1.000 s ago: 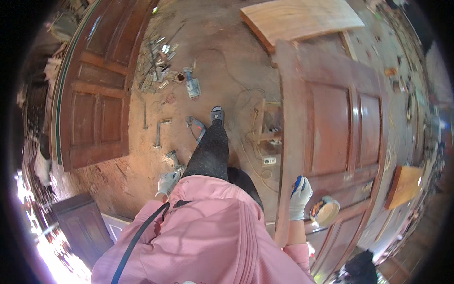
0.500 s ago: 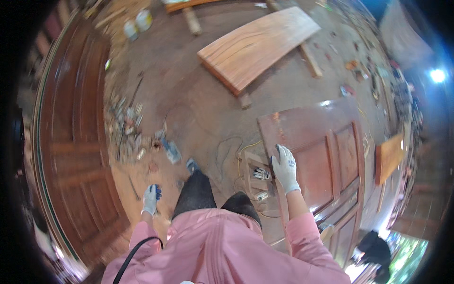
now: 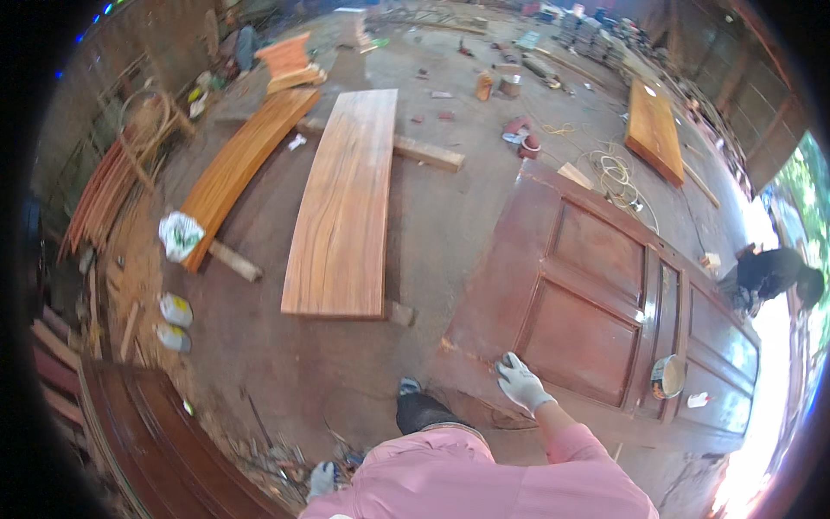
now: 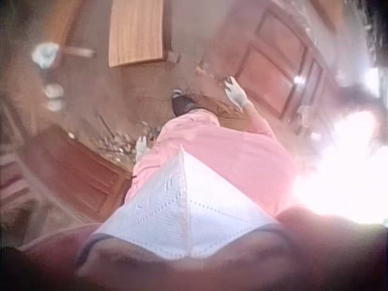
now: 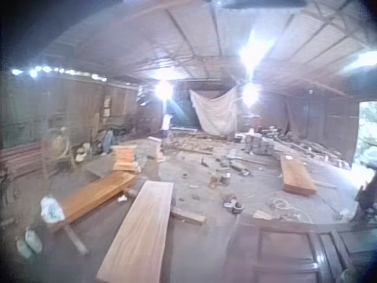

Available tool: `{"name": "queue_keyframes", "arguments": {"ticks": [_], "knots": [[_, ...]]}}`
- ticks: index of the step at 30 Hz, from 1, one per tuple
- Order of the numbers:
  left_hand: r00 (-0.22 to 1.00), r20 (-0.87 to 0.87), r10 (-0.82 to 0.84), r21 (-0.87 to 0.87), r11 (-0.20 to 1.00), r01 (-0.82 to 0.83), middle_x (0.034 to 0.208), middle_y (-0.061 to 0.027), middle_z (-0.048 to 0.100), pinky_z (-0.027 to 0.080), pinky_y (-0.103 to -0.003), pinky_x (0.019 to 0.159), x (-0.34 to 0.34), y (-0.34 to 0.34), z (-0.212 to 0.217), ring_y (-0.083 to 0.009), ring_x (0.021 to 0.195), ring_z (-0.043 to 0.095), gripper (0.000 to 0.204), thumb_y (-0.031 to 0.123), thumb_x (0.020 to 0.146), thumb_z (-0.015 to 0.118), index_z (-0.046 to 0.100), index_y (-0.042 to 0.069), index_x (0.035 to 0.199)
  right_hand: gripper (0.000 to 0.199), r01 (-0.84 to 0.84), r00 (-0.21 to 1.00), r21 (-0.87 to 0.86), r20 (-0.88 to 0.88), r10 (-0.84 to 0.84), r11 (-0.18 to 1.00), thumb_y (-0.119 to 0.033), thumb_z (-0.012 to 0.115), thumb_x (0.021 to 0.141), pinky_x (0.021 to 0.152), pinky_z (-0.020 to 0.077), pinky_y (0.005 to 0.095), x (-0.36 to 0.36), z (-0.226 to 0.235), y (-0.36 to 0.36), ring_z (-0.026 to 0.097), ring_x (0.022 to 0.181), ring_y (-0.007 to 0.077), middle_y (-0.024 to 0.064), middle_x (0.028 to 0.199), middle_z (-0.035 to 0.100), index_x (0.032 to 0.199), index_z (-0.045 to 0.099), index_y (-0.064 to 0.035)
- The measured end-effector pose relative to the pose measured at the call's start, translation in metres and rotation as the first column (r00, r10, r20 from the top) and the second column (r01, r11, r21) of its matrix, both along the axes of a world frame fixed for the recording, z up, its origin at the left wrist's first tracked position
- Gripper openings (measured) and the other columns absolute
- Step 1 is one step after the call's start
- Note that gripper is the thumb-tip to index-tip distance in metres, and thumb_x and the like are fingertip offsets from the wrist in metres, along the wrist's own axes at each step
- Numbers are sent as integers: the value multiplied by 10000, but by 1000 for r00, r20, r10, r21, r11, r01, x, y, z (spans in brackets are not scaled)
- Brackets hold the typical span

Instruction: The person applies glue to a damaged area on a wooden door and then uses a putty knife to fill the area with a dark paste. The person smooths the paste into the damaged area.

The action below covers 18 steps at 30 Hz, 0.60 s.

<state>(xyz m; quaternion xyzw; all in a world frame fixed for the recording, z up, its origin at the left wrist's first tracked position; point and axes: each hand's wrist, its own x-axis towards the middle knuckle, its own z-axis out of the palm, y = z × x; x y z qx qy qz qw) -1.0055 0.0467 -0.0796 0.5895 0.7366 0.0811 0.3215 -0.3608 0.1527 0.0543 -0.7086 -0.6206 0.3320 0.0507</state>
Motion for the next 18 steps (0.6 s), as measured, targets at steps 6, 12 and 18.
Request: {"name": "queue_keyframes", "arguments": {"ticks": [6, 12, 18], "knots": [[888, 375, 266, -339, 931, -136, 879, -94, 732, 550, -377, 662, -1, 144, 6, -214, 734, 704, 323, 316, 1039, 588, 693, 11, 1061, 472, 39, 999, -96, -3, -40, 995, -323, 611, 965, 1169, 408, 450, 6, 22, 15, 450, 1405, 381, 178, 1434, 518, 1376, 641, -94], [792, 523, 316, -396, 912, -102, 807, -43, 684, 514, -304, 554, 19, 329, 48, -154, 619, 639, 208, 278, 1054, 575, 654, 87, 1071, 428, 343, 896, -219, 368, -248, 914, -416, 592, 964, 1056, 484, 493, -21, 32, 82, 537, 1299, 362, 144, 1318, 601, 1212, 710, -88], [889, 390, -240, -434, 804, 407, 1046, -134, 724, 591, -406, 756, 5, 514, 25, -240, 877, 718, 388, 344, 1051, 602, 597, 28, 1277, 483, 660, 704, 171, 199, -682, 731, -415, 639, 949, 1052, 486, 497, -70, 22, 105, 559, 1286, 370, 157, 1346, 617, 1306, 652, -89]]}}
